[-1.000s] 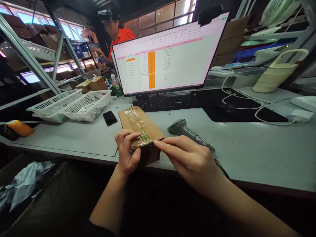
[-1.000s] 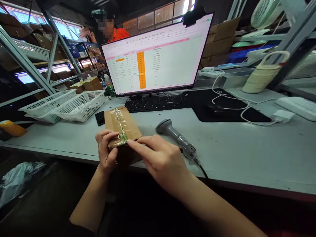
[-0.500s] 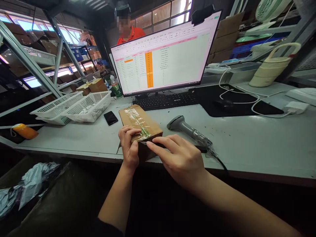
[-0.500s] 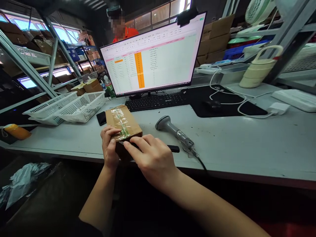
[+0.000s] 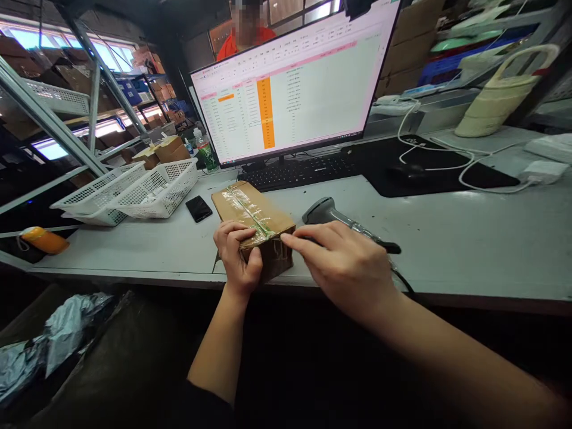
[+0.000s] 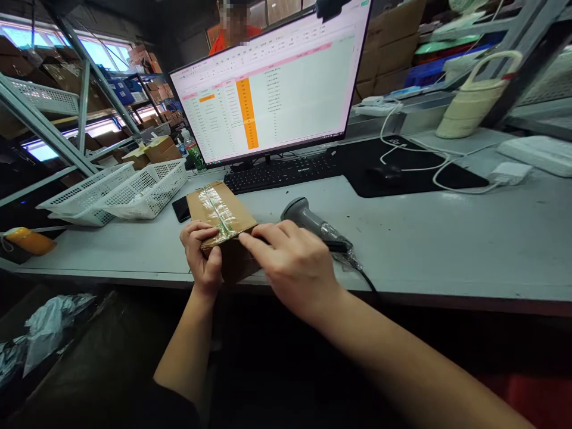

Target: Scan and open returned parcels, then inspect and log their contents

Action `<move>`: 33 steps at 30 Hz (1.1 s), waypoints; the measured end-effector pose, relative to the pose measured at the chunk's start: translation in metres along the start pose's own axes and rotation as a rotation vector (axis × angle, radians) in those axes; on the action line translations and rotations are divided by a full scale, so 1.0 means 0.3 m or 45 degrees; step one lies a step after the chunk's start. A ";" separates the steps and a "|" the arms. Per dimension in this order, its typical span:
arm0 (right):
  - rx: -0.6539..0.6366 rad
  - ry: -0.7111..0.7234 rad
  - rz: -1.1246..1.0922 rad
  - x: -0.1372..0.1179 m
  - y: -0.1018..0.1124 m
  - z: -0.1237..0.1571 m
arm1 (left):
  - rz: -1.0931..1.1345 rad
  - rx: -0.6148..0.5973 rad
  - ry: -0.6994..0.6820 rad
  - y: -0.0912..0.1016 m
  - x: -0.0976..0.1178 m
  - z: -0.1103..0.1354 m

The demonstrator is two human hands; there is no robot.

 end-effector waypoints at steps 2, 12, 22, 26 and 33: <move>0.017 0.005 0.049 0.019 -0.001 0.013 | -0.015 0.012 -0.017 -0.003 -0.001 0.002; 0.139 0.005 -0.118 -0.061 0.011 0.027 | 0.014 0.073 0.025 -0.012 -0.002 0.007; 0.109 -0.068 -0.124 -0.069 0.003 0.016 | 0.010 0.076 0.028 -0.007 -0.002 0.008; 0.070 -0.053 -0.068 -0.075 0.016 -0.007 | 0.060 0.097 0.000 -0.002 0.001 0.008; 0.065 0.008 -0.010 -0.081 0.035 -0.019 | 0.108 0.143 -0.039 -0.001 0.000 0.011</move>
Point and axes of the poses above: each hand's wrist, its own z-axis away from the middle knuckle, its own y-axis out of the back of the hand, x = y × z, the point moved 9 cm from there along -z, towards the middle knuckle, and after that the axes turned 14 degrees about z, right-handed, at the moved point
